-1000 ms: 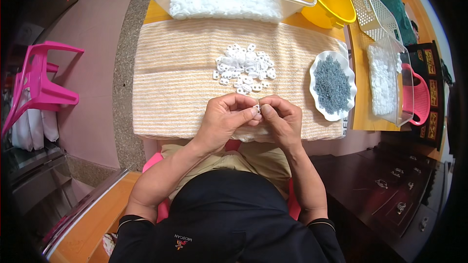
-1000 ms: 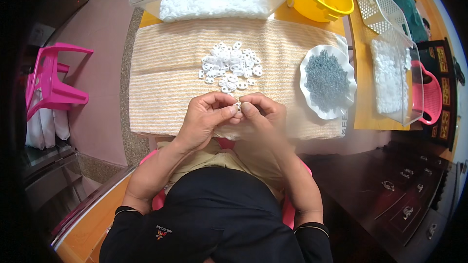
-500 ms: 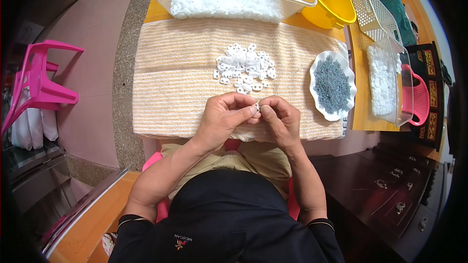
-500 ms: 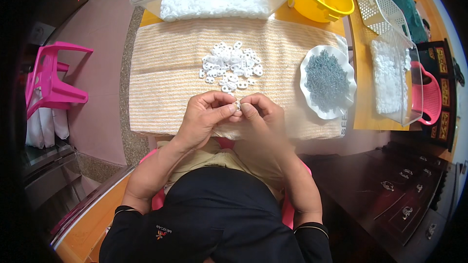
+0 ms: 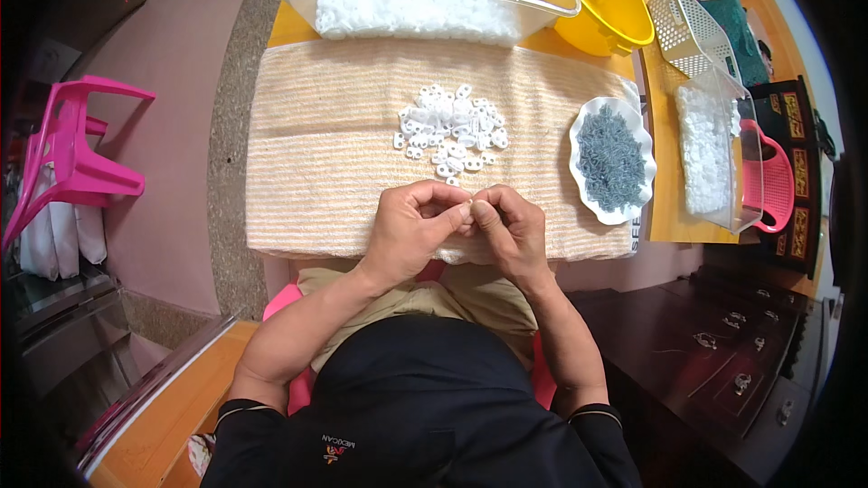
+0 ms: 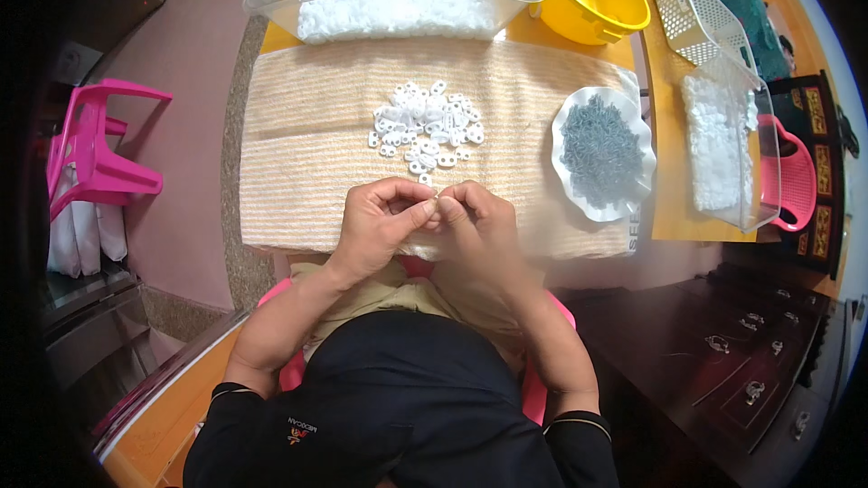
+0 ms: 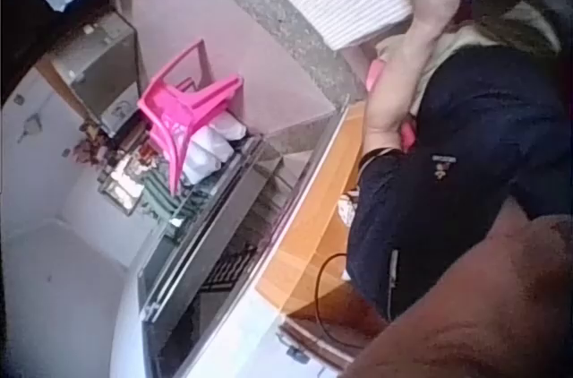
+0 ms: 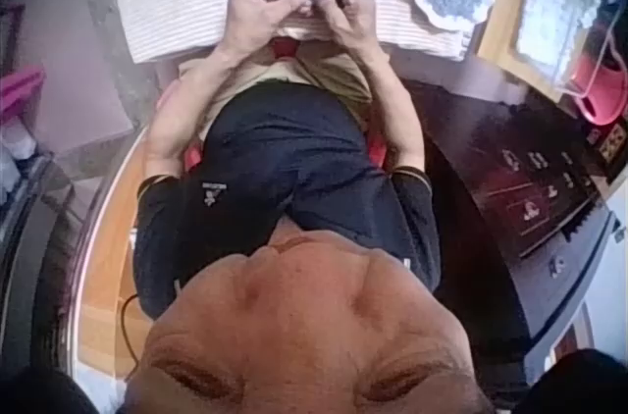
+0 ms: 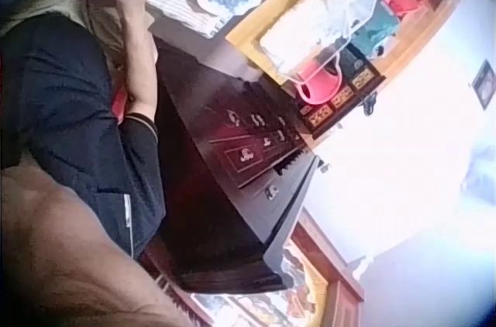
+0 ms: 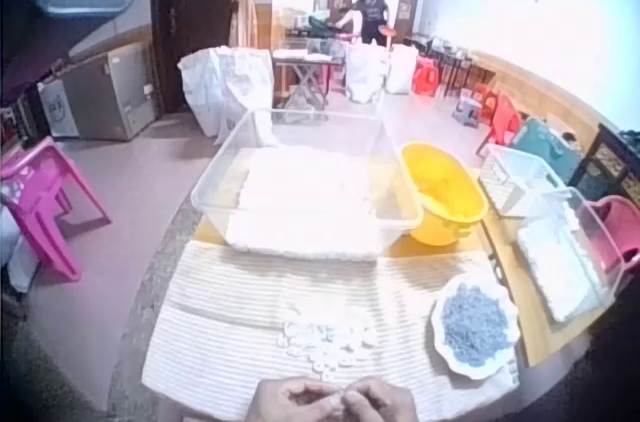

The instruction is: Manually inserting small components into white plastic clips at a workstation.

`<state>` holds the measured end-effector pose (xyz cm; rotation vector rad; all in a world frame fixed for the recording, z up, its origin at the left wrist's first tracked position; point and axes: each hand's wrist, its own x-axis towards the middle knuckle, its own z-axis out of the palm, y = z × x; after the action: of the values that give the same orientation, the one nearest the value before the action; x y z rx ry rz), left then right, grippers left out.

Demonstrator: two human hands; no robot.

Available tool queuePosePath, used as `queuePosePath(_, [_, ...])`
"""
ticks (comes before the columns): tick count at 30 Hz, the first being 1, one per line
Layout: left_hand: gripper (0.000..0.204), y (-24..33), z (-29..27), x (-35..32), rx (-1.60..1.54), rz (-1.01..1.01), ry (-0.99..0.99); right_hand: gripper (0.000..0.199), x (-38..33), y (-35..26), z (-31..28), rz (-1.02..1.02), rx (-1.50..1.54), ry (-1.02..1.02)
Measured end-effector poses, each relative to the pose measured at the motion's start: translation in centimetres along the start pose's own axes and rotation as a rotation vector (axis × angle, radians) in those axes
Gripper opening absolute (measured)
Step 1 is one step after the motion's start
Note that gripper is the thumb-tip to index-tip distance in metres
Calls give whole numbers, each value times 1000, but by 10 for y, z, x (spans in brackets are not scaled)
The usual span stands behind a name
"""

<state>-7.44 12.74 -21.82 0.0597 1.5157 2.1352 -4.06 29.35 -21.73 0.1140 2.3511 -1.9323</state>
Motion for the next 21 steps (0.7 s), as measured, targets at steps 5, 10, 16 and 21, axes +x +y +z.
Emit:
queuePosePath(5, [12, 2, 3, -3, 97, 51, 33, 15, 1, -4, 3, 22, 98, -9])
queuePosePath(10, [12, 4, 4, -8, 118, 99, 3, 15, -2, -6, -2, 34, 90, -48])
queuePosePath(16, [13, -1, -4, -12, 11, 59, -26, 15, -2, -13, -2, 46, 156, -91])
queuePosePath(21, [14, -2, -10, -12, -11, 31, -16, 15, 4, -7, -8, 38, 169, -127])
